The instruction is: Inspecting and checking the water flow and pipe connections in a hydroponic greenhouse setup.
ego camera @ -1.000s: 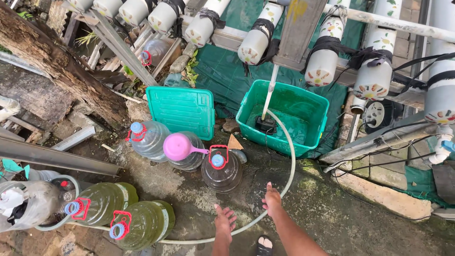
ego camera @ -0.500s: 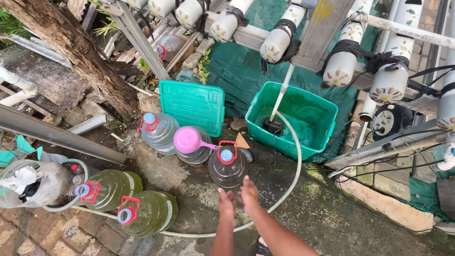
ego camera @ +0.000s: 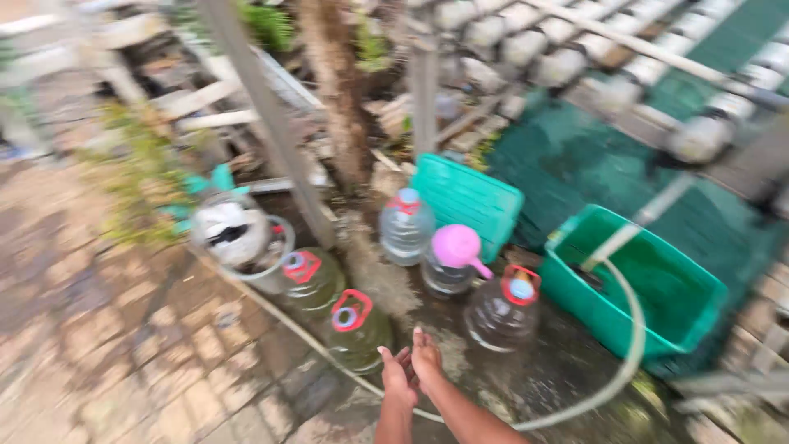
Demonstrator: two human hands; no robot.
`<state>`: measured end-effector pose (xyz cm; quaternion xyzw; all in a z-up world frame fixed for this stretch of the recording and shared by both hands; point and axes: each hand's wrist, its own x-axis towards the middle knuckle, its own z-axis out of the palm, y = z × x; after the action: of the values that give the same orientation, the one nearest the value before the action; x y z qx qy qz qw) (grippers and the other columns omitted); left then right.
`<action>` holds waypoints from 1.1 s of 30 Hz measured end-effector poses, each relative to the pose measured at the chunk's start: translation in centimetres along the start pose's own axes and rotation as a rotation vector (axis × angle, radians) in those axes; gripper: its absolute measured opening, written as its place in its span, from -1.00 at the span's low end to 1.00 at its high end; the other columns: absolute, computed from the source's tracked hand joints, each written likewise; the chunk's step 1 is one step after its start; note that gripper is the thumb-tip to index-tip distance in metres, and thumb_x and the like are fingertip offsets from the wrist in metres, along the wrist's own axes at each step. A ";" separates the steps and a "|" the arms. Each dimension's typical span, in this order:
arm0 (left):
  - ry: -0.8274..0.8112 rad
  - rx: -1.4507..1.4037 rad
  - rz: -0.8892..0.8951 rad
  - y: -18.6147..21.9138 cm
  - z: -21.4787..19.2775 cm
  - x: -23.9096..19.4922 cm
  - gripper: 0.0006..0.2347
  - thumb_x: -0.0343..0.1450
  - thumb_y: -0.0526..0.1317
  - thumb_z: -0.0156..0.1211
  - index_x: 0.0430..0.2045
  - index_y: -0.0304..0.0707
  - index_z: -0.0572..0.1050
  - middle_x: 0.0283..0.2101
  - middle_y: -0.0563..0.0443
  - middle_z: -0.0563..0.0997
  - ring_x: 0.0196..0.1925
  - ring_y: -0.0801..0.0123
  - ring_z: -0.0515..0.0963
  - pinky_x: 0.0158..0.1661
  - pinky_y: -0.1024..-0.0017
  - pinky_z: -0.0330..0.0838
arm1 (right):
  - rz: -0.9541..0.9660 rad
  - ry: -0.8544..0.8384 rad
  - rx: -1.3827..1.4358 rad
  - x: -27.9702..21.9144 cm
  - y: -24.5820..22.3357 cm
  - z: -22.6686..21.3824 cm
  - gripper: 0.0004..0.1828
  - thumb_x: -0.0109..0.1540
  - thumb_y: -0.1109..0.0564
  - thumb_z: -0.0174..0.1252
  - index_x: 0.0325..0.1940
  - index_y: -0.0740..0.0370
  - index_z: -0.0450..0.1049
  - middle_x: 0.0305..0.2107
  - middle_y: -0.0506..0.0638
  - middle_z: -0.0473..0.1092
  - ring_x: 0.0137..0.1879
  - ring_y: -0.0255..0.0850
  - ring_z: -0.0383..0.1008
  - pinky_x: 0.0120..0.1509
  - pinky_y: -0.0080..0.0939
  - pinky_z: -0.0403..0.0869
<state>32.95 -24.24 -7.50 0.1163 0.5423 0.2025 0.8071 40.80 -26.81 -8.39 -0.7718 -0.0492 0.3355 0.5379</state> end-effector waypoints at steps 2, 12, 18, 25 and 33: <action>0.048 -0.144 0.062 4.3 -5.0 2.2 -0.24 0.46 0.43 -0.30 0.16 -0.29 0.51 0.11 -0.10 0.55 -0.09 0.18 0.48 -0.09 0.17 0.43 | 0.029 -0.110 -0.066 -4.2 -3.8 6.2 -0.35 0.35 -0.38 -0.07 0.13 0.20 0.48 -0.12 0.12 0.52 -0.12 -0.09 0.52 -0.09 0.02 0.50; 0.210 -0.448 0.443 25.6 -23.3 -6.5 -0.28 0.52 0.33 -0.43 0.09 -0.39 0.48 0.15 -0.22 0.58 0.14 0.03 0.53 0.11 0.11 0.39 | -0.204 -0.504 -0.239 -19.8 -11.8 31.6 -0.40 0.36 -0.33 -0.09 -0.04 0.24 0.52 -0.22 0.19 0.56 -0.09 0.03 0.57 -0.03 0.05 0.48; 0.341 -0.445 0.397 34.5 -26.5 -12.5 -0.33 0.51 0.31 -0.45 0.12 -0.22 0.48 0.12 0.02 0.56 0.01 0.19 0.44 0.06 0.10 0.30 | -0.141 -0.628 -0.255 -23.4 -16.1 39.6 -0.39 0.38 -0.33 -0.13 0.04 0.25 0.49 -0.22 0.16 0.54 -0.12 0.00 0.54 -0.06 0.06 0.47; 0.309 -0.564 0.585 46.8 -35.6 -7.0 -0.29 0.52 0.36 -0.43 0.12 -0.31 0.48 -0.01 -0.07 0.53 -0.07 0.18 0.38 0.05 0.15 0.32 | -0.030 -0.828 -0.098 -22.9 -20.2 55.6 -0.44 0.39 -0.31 -0.10 0.11 0.18 0.44 -0.36 0.14 0.47 -0.34 -0.13 0.43 -0.31 -0.10 0.45; 0.981 -0.236 0.566 56.0 -40.6 -12.3 -0.21 0.43 0.39 -0.33 0.47 -0.15 0.05 0.57 -0.04 0.03 0.57 -0.13 -0.26 0.47 -0.04 -0.42 | -0.290 -0.802 -0.407 -27.2 -18.7 68.2 -0.30 0.37 -0.34 -0.20 0.45 0.11 0.05 0.41 0.14 0.08 0.43 0.07 0.16 0.36 0.23 0.25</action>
<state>-19.76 18.78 9.90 0.0585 0.7745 0.5000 0.3831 -13.73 23.53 7.00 -0.6563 -0.4251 0.5120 0.3555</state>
